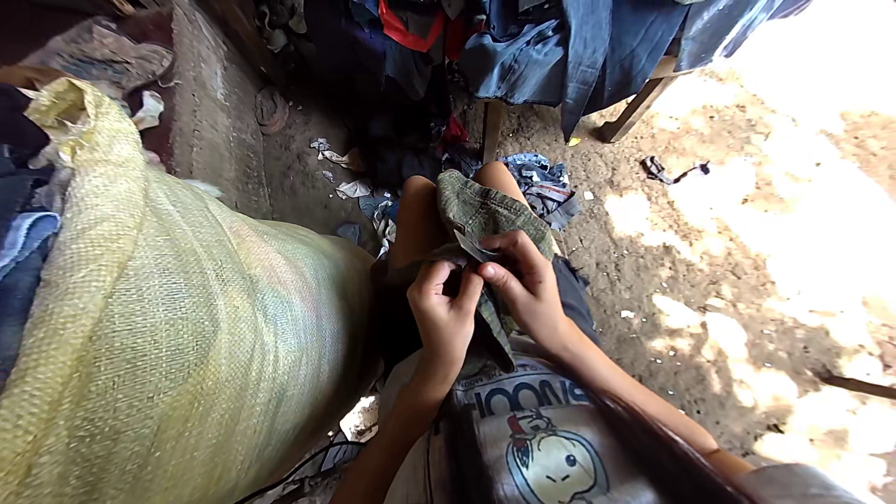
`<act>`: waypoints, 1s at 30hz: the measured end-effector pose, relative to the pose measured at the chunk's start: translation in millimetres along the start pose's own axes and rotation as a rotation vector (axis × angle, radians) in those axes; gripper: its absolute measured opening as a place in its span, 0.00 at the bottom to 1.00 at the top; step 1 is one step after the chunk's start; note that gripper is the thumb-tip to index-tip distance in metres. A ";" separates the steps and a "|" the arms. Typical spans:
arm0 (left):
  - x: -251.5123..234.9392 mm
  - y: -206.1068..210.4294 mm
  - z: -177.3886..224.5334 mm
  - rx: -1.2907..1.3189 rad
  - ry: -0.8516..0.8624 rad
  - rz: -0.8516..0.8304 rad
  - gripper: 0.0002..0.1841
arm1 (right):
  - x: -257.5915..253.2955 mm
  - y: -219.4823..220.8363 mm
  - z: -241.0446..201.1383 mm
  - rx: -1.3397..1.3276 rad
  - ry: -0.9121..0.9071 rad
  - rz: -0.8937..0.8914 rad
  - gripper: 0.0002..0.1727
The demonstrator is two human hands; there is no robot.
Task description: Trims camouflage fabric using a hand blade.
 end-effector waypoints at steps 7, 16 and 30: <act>-0.7 -1.0 5.1 0.047 -0.059 0.018 0.04 | 4.1 -2.7 7.1 0.041 -0.072 -0.013 0.26; 3.2 -0.7 -6.9 -0.026 -0.040 -0.015 0.04 | -7.6 -7.5 4.3 -0.490 0.374 -0.158 0.09; -29.3 -19.3 12.3 0.166 -0.516 -0.119 0.14 | -21.6 -8.1 -1.7 -0.336 0.103 -0.191 0.07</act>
Point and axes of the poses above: each hand's wrist, its own x-axis away from the middle knuckle, its own y-axis out of the palm, z = x × y, the point moved 1 cm from there along -x, towards the middle knuckle, and after that the axes turned 3 degrees about y, right-handed, at the moved point
